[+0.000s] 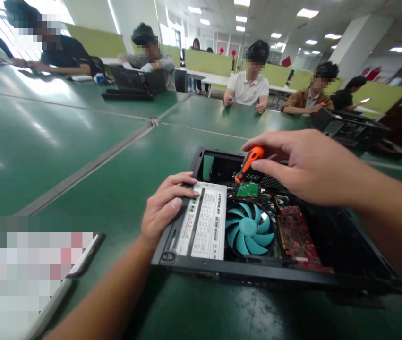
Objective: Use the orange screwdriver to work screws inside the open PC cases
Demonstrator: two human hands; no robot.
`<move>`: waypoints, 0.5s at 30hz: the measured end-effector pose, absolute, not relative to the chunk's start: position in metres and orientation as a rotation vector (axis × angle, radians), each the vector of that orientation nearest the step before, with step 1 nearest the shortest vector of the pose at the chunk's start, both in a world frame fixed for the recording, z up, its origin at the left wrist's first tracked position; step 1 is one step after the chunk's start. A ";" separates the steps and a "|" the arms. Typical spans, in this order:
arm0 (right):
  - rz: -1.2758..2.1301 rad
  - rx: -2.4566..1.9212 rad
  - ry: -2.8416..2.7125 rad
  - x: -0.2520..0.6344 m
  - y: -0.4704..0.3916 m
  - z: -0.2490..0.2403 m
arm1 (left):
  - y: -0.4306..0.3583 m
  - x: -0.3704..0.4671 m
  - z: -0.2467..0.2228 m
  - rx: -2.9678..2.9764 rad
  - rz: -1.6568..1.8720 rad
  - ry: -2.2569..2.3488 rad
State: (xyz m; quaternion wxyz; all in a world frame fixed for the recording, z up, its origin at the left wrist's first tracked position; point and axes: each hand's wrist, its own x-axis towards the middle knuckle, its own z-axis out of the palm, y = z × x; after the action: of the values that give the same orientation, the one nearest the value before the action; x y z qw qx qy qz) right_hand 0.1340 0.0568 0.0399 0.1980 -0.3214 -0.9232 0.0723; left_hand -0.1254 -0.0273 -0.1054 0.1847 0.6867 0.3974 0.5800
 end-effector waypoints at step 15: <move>0.251 -0.920 -2.698 0.107 0.071 -0.015 | -0.028 -0.126 -0.108 1.915 1.628 1.159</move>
State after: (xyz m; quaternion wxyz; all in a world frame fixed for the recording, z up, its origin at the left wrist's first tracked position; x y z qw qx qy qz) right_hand 0.1074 0.0712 -0.0146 0.1398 -0.3183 -0.9336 0.0867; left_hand -0.1259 -0.0283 -0.1079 0.1858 0.6797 0.4114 0.5781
